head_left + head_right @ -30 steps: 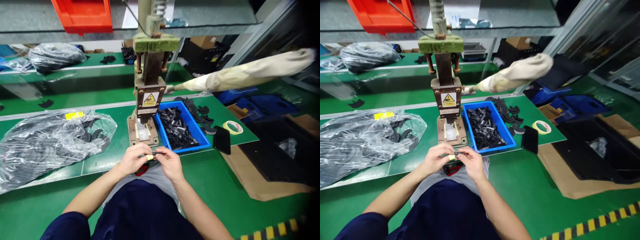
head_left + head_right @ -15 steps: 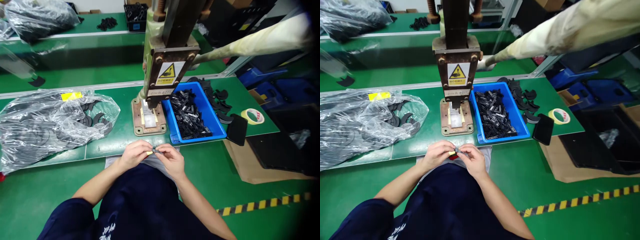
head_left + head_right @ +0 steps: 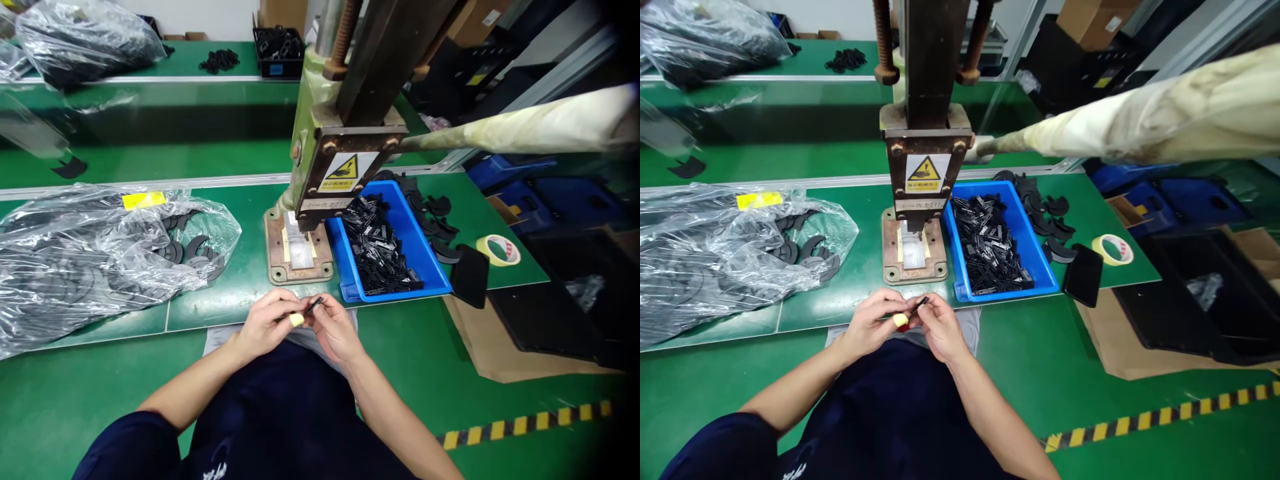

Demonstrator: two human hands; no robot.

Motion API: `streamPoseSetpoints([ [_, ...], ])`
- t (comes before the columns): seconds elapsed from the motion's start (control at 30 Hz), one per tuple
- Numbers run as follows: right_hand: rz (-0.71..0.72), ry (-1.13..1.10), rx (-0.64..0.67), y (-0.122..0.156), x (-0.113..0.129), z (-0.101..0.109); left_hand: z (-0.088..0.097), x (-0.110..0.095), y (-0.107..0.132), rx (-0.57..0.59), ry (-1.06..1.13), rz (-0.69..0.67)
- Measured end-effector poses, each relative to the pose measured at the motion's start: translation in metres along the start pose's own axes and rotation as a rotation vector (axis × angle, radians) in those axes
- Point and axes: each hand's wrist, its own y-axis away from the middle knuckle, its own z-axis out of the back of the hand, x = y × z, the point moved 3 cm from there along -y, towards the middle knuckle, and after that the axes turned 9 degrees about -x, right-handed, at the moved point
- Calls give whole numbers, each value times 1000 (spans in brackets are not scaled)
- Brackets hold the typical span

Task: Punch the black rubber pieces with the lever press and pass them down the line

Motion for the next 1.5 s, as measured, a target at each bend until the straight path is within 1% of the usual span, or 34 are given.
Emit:
streamPoseSetpoints([
  [0.07, -109, -3, 95, 1, 5, -1, 8, -2, -9, 37, -2, 8],
  [0.17, -258, -24, 229, 2, 8, -4, 15, -7, -22, 170, 38, -30],
  [0.27, -358, -85, 311, 2, 8, -7, 18, -10, -29, 246, 53, -74],
  [0.43, -482, -171, 398, 2, 8, -10, 17, -13, -34, 325, 62, -118],
  [0.5, -508, -191, 400, 1, 8, -10, 15, -15, -36, 353, 77, -139],
  [0.57, -507, -203, 367, -1, 8, -8, 14, -15, -40, 356, 64, -138],
  [0.6, -498, -205, 340, -1, 8, -7, 14, -14, -44, 339, 35, -127],
  [0.67, -470, -202, 277, -1, 9, -3, 16, -5, -55, 252, -83, -75],
  [0.77, -436, -184, 224, 4, 11, 3, 22, 22, -77, 71, -323, 15],
  [0.83, -422, -169, 221, 10, 13, 5, 23, 44, -92, 4, -444, 27],
  [0.87, -413, -163, 224, 13, 15, 7, 23, 54, -99, 0, -485, 22],
  [0.93, -389, -157, 227, 17, 17, 9, 21, 72, -107, 33, -544, 3],
  [1.0, -358, -158, 222, 20, 19, 13, 19, 83, -112, 85, -579, -31],
  [1.1, -317, -155, 208, 23, 22, 17, 19, 86, -112, 153, -617, -85],
  [1.27, -220, -108, 192, 23, 30, 19, 18, 82, -113, 265, -652, -129],
  [1.33, -134, -77, 169, 19, 43, 20, 17, 81, -114, 292, -651, -147],
  [1.4, -11, -60, 122, 14, 69, 21, 17, 81, -114, 294, -648, -153],
  [1.47, 203, -47, 43, 10, 110, 18, 17, 82, -114, 282, -637, -151],
  [1.5, 348, -45, 1, 11, 135, 13, 17, 82, -113, 272, -626, -151],
])
